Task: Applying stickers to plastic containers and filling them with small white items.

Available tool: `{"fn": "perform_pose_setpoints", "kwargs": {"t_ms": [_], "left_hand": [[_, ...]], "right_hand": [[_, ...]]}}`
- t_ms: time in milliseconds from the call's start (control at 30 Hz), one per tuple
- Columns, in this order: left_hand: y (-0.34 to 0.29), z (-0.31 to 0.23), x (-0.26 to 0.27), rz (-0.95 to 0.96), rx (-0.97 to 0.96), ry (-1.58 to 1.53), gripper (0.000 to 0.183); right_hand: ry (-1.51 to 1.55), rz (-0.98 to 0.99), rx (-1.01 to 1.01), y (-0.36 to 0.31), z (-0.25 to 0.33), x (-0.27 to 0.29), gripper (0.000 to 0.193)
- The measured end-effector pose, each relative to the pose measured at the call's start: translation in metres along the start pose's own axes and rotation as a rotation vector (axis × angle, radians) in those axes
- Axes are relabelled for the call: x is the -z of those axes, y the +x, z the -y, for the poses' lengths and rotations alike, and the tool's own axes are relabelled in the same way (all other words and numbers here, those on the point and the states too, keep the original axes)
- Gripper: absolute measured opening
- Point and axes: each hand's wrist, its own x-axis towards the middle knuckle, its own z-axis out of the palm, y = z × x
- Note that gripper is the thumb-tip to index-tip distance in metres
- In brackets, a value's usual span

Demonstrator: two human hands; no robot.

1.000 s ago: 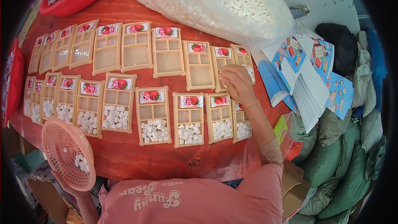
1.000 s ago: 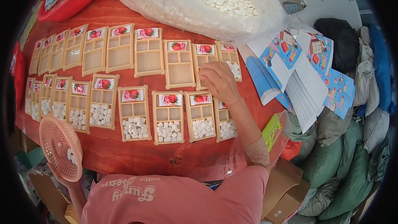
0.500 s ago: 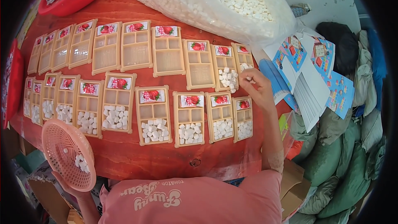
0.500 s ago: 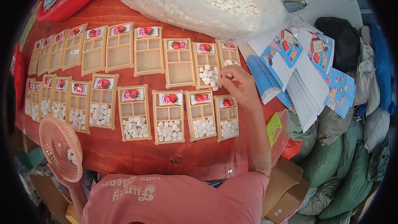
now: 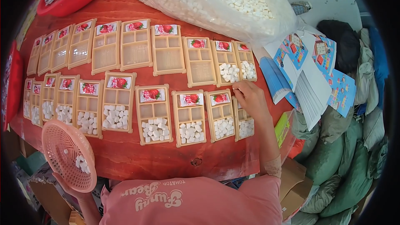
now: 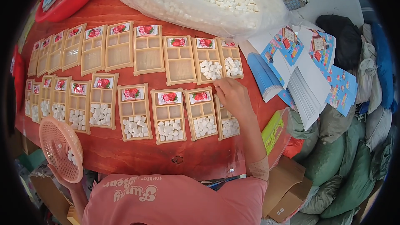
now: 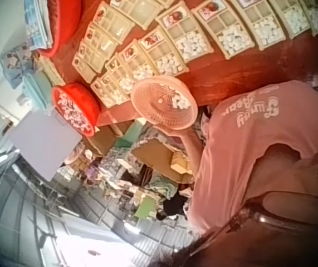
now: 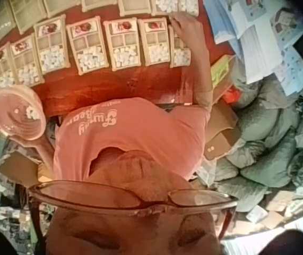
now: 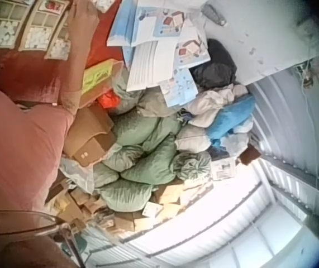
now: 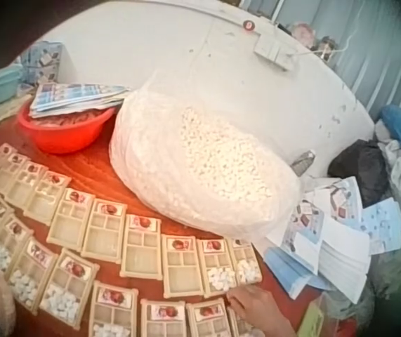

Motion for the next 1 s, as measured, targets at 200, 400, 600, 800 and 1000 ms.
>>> {"fn": "perform_pose_setpoints", "kwargs": {"t_ms": [200,400,600,800,1000], "left_hand": [[-0.001,-0.003,0.003,-0.072,0.069,-0.013,0.063],[-0.001,-0.003,0.006,-0.017,0.108,-0.105,0.063],[-0.002,-0.004,0.003,-0.087,0.093,-0.097,0.062],[0.001,-0.004,0.005,-0.151,0.122,-0.117,0.062],[-0.001,-0.003,0.005,-0.096,0.123,-0.106,0.063]], "right_hand": [[0.296,-0.112,-0.197,0.023,0.013,0.013,0.007],[0.216,-0.046,-0.006,0.034,0.008,-0.005,0.012],[0.406,-0.091,-0.263,0.028,0.004,0.009,0.016],[0.297,-0.027,-0.101,0.032,0.012,0.001,0.02],[0.391,0.004,-0.201,0.033,0.014,0.004,0.026]]}}
